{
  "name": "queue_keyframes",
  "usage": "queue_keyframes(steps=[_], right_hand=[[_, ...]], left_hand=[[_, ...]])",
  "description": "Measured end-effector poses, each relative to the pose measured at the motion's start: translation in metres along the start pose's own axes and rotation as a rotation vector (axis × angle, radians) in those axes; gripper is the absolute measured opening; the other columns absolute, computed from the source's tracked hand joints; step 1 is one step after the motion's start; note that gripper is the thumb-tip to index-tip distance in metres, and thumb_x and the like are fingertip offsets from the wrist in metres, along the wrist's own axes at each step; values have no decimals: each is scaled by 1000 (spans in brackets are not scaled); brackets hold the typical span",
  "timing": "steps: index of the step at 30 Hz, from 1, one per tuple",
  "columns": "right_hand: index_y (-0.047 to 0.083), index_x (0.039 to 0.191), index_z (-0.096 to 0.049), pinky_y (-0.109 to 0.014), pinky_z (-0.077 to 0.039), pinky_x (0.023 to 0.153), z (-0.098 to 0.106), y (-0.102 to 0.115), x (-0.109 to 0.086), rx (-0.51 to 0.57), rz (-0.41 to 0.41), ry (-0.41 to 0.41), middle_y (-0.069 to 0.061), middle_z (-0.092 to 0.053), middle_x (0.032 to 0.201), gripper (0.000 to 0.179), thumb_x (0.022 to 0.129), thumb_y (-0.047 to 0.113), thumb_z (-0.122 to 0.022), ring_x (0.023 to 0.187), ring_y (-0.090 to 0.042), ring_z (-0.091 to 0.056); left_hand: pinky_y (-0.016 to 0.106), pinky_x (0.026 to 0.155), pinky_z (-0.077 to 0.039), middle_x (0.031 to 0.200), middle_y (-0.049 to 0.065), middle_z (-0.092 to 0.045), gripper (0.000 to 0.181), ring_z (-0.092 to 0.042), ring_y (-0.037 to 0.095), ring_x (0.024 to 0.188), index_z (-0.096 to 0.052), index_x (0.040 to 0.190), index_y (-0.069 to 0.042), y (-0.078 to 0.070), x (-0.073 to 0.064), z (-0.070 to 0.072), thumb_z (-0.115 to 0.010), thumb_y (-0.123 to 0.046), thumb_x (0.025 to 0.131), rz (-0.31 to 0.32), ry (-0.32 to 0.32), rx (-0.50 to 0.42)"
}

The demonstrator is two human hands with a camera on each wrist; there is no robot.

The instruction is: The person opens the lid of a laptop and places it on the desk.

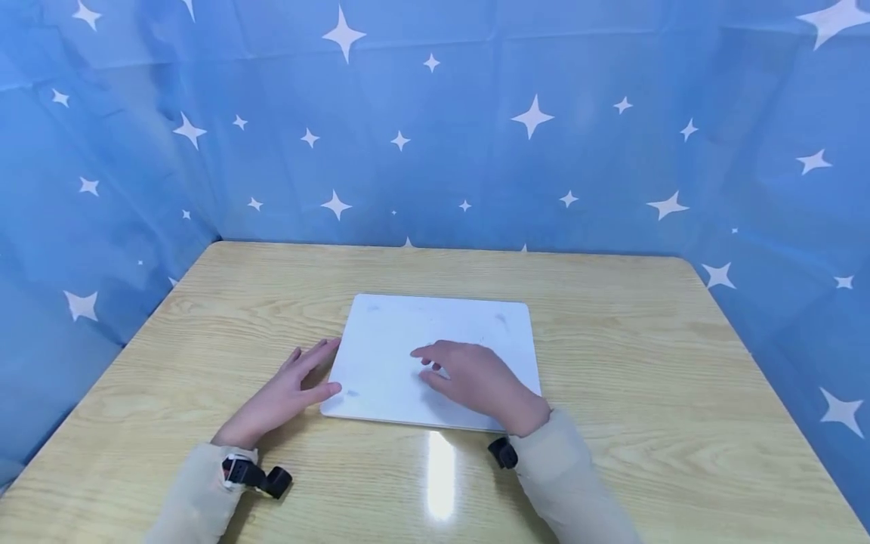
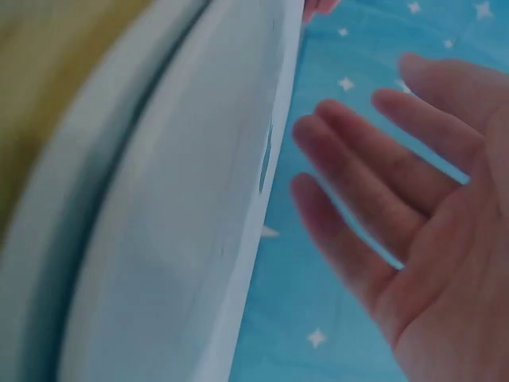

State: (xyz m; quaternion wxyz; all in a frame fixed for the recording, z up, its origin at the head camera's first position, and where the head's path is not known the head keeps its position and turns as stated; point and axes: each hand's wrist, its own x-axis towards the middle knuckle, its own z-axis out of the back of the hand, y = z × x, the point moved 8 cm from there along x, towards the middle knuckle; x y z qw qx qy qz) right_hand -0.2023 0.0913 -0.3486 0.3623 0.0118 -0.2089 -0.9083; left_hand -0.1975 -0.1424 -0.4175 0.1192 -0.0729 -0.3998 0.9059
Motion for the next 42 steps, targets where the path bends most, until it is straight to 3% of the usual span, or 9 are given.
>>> queue_keyframes(steps=[4, 8, 12, 23, 29, 37, 42], right_hand=[[20, 119, -58, -28, -44, 83, -10, 14, 1, -42, 36, 36, 8, -57, 112, 35, 86, 34, -58, 103, -7, -51], [18, 117, -59, -28, -44, 84, -15, 30, 3, -69, 120, 28, 7, -54, 114, 37, 83, 33, -62, 106, -10, -49], [17, 117, -59, -30, -43, 86, -23, 35, 4, -100, 141, 53, 3, -52, 118, 40, 80, 32, -65, 108, -13, -48], [14, 122, -55, -36, -32, 99, -34, 41, 3, -140, 161, 82, -9, -45, 132, 56, 72, 29, -74, 124, -23, -37], [11, 121, -53, -37, -33, 99, -37, 41, 2, -180, 189, 72, -12, -45, 131, 61, 68, 28, -77, 122, -26, -38], [16, 119, -56, -36, -34, 97, -38, 42, 5, -212, 193, 65, -5, -48, 127, 60, 66, 32, -78, 119, -21, -41], [18, 114, -59, -36, -40, 91, -34, 42, 4, -217, 196, 37, -2, -52, 123, 55, 64, 31, -79, 114, -19, -46]], left_hand=[[47, 104, 4, 146, 4, -22, 87, -8, 23, 135, -23, 143, -21, -2, 1, -2, -59, -59, 73, -58, 12, 91], [44, 105, 5, 146, 2, -21, 98, -7, 20, 135, -20, 143, -15, -6, 1, -7, -61, -64, 69, -103, 42, 208], [44, 105, 6, 147, 0, -18, 101, -5, 20, 135, -19, 143, -13, -10, 0, -8, -61, -64, 67, -127, 56, 231], [44, 105, 6, 149, 1, -11, 108, 0, 19, 135, -13, 144, -13, -12, -1, -10, -61, -68, 64, -117, 102, 315], [41, 106, 4, 149, 5, -9, 116, -1, 18, 135, -7, 144, -9, -11, 2, -11, -65, -66, 62, -84, 81, 290], [42, 106, 3, 149, 8, -5, 115, 2, 21, 135, -9, 143, -6, -9, -1, -12, -58, -72, 63, -79, 94, 369], [42, 106, 3, 149, 7, -7, 114, 1, 20, 135, -10, 144, -7, -10, 1, -13, -57, -73, 63, -94, 90, 365]])
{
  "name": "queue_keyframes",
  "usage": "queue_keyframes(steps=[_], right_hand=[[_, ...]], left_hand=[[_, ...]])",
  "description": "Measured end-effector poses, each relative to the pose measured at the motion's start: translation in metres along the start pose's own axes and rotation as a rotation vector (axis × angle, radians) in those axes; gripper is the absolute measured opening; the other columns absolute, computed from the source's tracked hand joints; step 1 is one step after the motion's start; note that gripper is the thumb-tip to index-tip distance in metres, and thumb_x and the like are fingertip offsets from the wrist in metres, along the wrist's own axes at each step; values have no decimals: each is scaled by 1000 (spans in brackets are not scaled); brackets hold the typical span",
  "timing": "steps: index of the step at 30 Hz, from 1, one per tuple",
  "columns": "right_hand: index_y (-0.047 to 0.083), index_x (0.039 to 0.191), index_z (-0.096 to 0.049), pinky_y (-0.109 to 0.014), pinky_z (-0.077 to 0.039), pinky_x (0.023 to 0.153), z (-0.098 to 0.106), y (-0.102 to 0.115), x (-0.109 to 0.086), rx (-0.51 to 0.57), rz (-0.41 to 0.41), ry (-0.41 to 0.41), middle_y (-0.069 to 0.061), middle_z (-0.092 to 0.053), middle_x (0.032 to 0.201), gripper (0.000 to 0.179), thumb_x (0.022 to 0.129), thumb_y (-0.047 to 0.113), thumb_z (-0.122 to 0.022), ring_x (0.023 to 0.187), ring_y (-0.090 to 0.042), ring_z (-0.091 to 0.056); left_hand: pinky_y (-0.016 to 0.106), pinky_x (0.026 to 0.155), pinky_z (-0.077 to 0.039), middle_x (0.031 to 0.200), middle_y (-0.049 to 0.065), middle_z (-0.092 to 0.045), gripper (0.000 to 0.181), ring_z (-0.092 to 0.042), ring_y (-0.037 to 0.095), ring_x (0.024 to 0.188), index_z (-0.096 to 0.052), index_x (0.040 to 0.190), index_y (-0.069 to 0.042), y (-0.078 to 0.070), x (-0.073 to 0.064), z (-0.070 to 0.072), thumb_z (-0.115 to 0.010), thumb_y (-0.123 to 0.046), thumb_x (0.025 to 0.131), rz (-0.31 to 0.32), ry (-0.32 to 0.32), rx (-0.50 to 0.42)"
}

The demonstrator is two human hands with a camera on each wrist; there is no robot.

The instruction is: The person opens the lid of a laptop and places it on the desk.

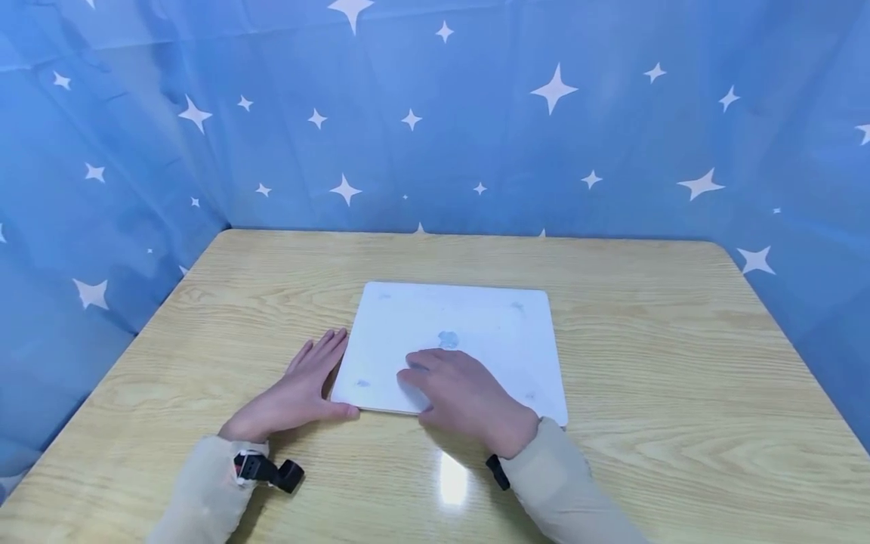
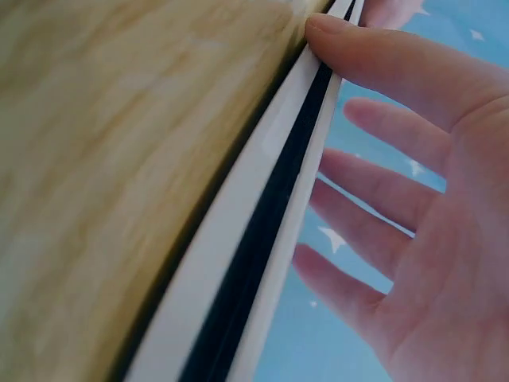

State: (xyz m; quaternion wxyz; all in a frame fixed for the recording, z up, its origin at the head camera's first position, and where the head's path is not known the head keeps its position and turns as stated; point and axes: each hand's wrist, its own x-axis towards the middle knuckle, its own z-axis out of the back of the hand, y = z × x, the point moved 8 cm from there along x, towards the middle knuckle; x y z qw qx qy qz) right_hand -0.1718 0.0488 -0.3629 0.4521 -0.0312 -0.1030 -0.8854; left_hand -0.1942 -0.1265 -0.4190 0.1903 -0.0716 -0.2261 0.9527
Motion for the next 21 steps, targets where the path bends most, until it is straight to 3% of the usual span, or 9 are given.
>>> queue_keyframes(steps=[8, 13, 21], right_hand=[[17, 108, -63, -32, -45, 83, 5, 2, 0, -19, 43, -44, 1, -56, 116, 46, 65, 28, -78, 107, -15, -49], [18, 101, -66, -26, -47, 72, 9, 2, 0, -12, 51, -85, 5, -56, 105, 40, 64, 25, -78, 93, -11, -49], [21, 91, -66, -21, -42, 55, 12, 3, -1, -25, 48, -117, 8, -50, 89, 28, 65, 23, -75, 75, -8, -43]], left_hand=[[41, 106, 4, 149, 5, -6, 115, 3, 19, 135, -9, 144, -8, 2, 1, 0, -58, -72, 62, 13, 17, -27], [40, 106, 4, 149, 5, -7, 115, 2, 18, 135, -9, 144, -9, 3, 2, 0, -60, -71, 62, 15, 9, -52], [41, 106, 3, 149, 6, -8, 114, 1, 19, 135, -9, 144, -9, 3, 2, 0, -60, -71, 63, 3, -2, -41]])
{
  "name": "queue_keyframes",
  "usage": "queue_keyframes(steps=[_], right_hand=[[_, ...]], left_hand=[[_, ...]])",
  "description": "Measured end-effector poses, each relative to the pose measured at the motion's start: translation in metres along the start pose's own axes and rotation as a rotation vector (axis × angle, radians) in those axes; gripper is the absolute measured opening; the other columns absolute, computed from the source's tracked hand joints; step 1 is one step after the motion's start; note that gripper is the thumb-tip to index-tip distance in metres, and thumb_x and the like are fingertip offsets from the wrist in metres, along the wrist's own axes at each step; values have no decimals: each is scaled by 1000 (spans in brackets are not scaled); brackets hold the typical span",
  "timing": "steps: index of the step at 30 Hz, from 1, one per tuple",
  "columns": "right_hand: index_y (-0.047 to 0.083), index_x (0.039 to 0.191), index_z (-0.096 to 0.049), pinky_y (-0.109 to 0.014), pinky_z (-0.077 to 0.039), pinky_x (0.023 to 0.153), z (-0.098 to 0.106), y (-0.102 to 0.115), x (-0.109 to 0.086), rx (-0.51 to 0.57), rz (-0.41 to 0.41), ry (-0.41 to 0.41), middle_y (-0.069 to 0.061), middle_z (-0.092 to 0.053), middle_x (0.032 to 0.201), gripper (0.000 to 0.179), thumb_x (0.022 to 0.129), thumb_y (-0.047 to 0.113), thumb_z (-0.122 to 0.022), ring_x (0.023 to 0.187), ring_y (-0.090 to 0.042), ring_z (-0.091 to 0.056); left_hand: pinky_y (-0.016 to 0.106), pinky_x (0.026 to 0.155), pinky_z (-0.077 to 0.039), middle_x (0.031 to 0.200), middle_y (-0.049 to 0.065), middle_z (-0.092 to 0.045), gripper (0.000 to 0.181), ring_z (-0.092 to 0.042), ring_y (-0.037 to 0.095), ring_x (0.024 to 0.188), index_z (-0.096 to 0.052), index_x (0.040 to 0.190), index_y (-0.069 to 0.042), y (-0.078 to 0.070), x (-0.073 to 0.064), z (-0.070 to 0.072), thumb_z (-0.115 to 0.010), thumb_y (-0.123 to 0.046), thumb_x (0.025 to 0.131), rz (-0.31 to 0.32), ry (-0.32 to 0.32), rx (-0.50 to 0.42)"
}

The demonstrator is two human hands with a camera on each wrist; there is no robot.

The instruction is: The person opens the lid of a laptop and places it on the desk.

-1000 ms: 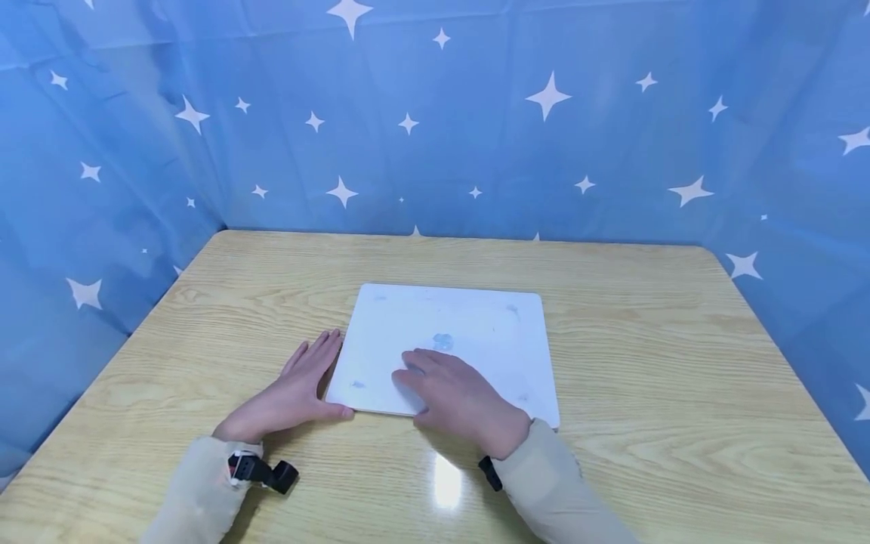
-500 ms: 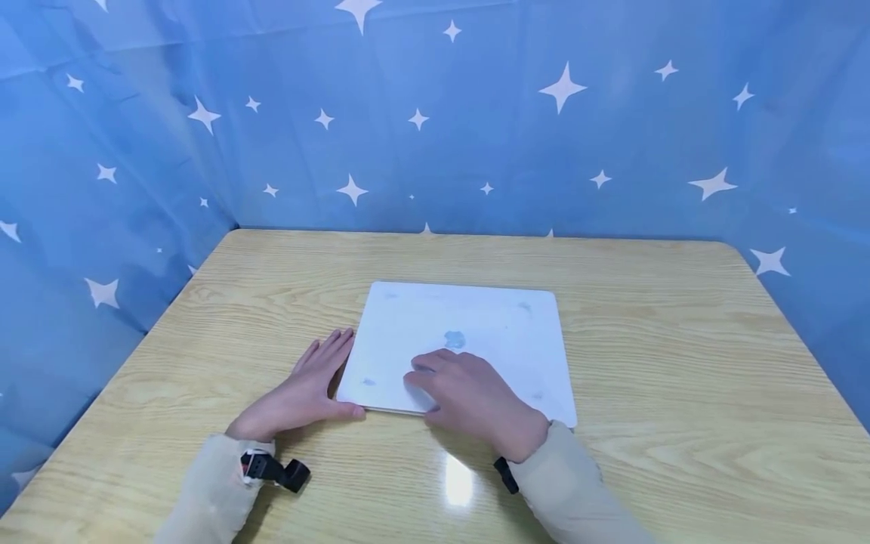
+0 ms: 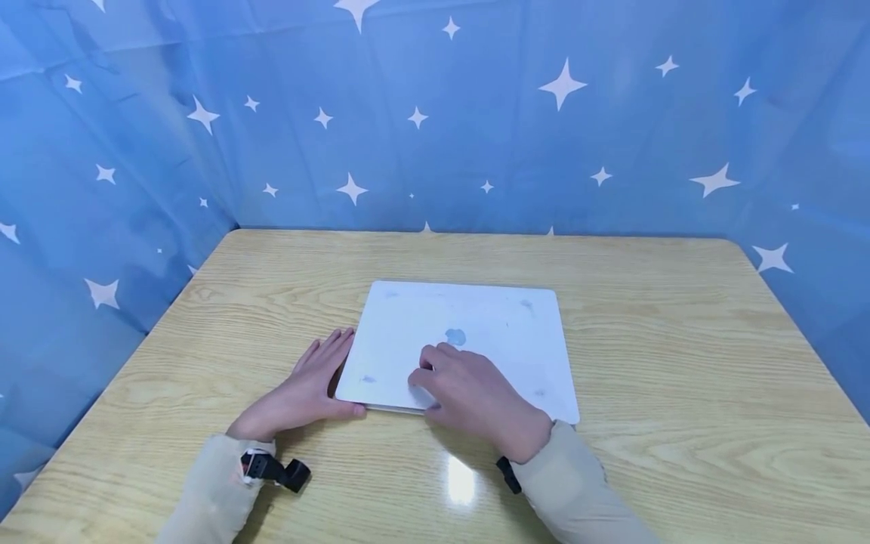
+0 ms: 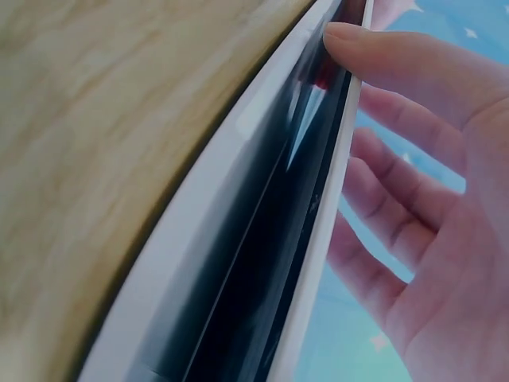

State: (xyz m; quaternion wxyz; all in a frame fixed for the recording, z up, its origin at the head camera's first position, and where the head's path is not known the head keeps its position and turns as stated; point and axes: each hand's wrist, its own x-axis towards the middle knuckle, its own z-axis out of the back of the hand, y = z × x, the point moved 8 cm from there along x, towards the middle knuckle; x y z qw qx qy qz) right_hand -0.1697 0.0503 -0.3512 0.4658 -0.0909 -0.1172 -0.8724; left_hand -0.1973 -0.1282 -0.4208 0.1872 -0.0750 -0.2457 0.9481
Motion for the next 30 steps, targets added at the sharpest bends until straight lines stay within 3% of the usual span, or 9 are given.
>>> queue_keyframes(steps=[7, 12, 21, 30], right_hand=[[21, 87, -63, -20, -40, 53, 0, 1, 0, -1, -10, 19, 11, -47, 76, 23, 68, 23, -75, 63, -3, -40], [22, 78, -57, -18, -36, 49, 0, 2, 0, 31, -29, 31, 14, -46, 68, 15, 71, 14, -68, 56, -1, -38], [22, 62, -43, -17, -27, 44, 1, 1, -1, 127, -48, 46, 15, -33, 57, 26, 70, 0, -56, 49, -1, -31], [22, 61, -43, -17, -25, 44, 2, 4, -1, 98, -34, 41, 16, -32, 57, 27, 71, 0, -56, 48, -1, -29]], left_hand=[[43, 106, 3, 149, 8, -8, 112, 1, 21, 135, -9, 144, -13, -1, 0, -1, -60, -70, 63, -11, -10, 7], [43, 106, 2, 149, 8, -9, 112, 0, 21, 135, -8, 145, -15, -1, 0, 0, -61, -70, 62, -13, -16, -4], [42, 106, 2, 149, 6, -10, 110, 0, 20, 135, -9, 145, -17, 0, 1, 1, -57, -73, 63, -10, -21, -5], [42, 106, 2, 149, 6, -10, 106, 0, 20, 135, -10, 145, -17, -1, 0, 0, -56, -71, 66, -7, -11, -4]])
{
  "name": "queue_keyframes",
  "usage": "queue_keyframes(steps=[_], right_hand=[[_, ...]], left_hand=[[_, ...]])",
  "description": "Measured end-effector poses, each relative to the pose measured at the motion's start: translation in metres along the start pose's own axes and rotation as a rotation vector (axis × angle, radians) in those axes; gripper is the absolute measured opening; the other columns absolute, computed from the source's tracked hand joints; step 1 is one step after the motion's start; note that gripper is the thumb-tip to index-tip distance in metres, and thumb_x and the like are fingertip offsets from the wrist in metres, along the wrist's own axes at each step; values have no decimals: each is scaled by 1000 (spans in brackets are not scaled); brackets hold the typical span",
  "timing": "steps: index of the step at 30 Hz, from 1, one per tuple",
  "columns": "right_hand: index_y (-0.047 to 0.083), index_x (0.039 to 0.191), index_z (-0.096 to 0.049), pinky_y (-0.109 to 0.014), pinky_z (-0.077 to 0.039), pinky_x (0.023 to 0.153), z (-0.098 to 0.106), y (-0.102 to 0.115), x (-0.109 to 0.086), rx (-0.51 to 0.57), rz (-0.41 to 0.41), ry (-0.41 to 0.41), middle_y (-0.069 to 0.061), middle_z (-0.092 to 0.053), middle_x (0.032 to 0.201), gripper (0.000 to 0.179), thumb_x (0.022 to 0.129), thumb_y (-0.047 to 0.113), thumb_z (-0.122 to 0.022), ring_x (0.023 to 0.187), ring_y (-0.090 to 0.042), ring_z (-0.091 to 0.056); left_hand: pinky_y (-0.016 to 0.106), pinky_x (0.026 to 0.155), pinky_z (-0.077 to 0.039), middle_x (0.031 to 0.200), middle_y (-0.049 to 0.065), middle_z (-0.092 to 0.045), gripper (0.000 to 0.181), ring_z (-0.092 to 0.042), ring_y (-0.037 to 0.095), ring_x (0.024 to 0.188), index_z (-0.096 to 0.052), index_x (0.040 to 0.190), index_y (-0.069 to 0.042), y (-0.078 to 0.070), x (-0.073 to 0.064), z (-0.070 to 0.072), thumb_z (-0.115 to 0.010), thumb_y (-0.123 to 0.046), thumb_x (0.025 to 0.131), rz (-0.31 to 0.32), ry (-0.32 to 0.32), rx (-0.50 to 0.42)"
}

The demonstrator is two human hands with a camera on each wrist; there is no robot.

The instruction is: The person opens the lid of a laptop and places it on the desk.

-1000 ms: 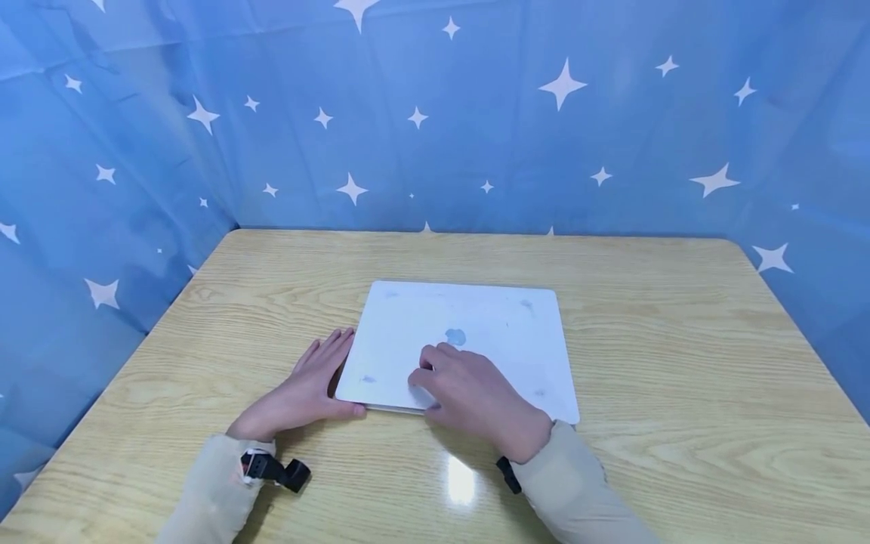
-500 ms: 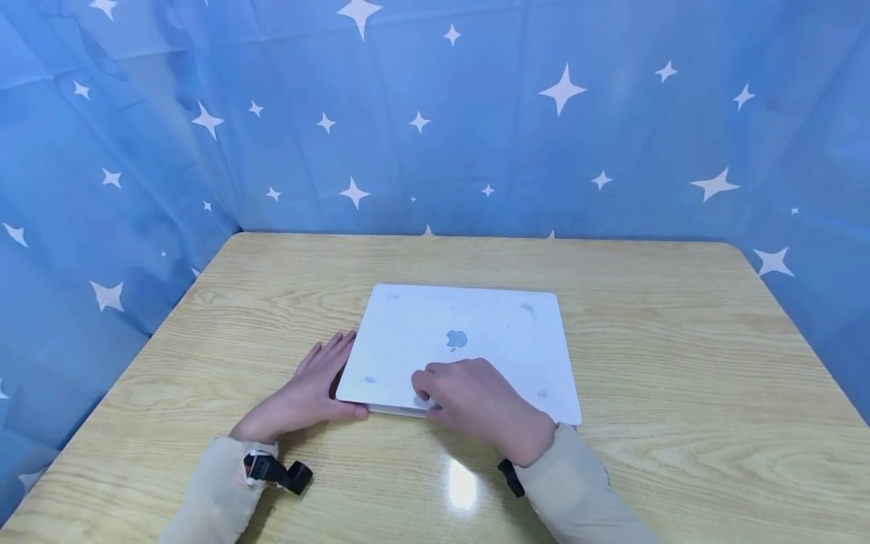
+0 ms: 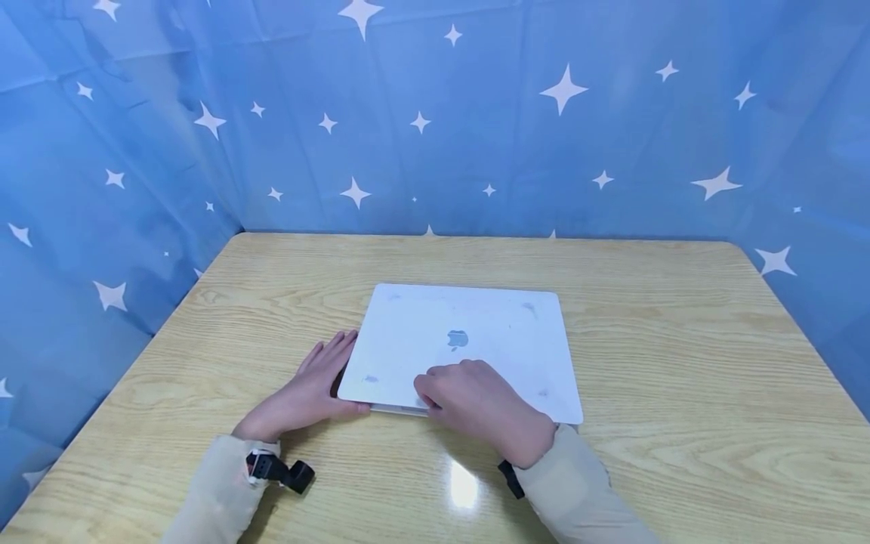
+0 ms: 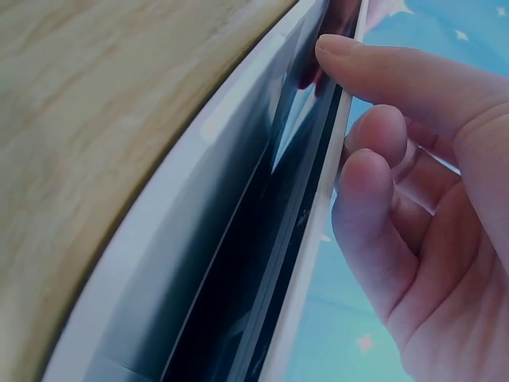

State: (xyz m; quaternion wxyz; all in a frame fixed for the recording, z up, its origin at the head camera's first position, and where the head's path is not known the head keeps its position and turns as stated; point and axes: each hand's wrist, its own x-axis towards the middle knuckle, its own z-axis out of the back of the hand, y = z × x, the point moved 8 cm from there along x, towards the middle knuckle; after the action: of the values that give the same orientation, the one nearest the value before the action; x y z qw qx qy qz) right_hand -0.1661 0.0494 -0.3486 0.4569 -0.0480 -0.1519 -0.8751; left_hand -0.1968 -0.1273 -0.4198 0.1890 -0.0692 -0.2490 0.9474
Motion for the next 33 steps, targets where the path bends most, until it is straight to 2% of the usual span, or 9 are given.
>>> queue_keyframes(steps=[6, 16, 23, 28, 33], right_hand=[[22, 62, -44, -18, -26, 43, 3, 2, -1, -19, -1, -2, 16, -32, 57, 27, 73, 2, -59, 47, -1, -30], [21, 62, -48, -17, -26, 40, 13, 5, -4, -90, 34, -94, 16, -35, 59, 24, 75, 7, -63, 44, -1, -30], [20, 61, -48, -17, -23, 38, 26, 10, -4, -160, 53, -187, 15, -34, 58, 25, 74, 4, -61, 43, -1, -28], [21, 58, -46, -18, -17, 35, 36, 13, -4, -255, 30, -277, 13, -33, 57, 26, 73, 3, -58, 43, -1, -26], [20, 59, -45, -19, -15, 34, 41, 15, -4, -298, -8, -302, 11, -33, 57, 25, 74, 4, -56, 44, -3, -27]], left_hand=[[44, 105, 1, 148, 7, -11, 107, -2, 21, 135, -10, 145, -18, -1, 0, -1, -57, -71, 65, -13, -11, -7], [45, 105, 1, 148, 8, -12, 102, -2, 22, 135, -14, 144, -23, -1, 0, -2, -60, -69, 65, -33, -24, -26], [45, 105, 3, 149, 7, -10, 103, -1, 22, 135, -13, 144, -21, -1, 0, 0, -61, -67, 66, -27, -22, -44], [45, 105, 3, 149, 7, -9, 103, -1, 23, 135, -12, 144, -21, -2, 0, 2, -61, -67, 66, -28, -26, -42], [46, 105, 3, 149, 8, -9, 102, 0, 24, 135, -11, 145, -22, -2, -1, 2, -59, -67, 67, -40, -26, -41]])
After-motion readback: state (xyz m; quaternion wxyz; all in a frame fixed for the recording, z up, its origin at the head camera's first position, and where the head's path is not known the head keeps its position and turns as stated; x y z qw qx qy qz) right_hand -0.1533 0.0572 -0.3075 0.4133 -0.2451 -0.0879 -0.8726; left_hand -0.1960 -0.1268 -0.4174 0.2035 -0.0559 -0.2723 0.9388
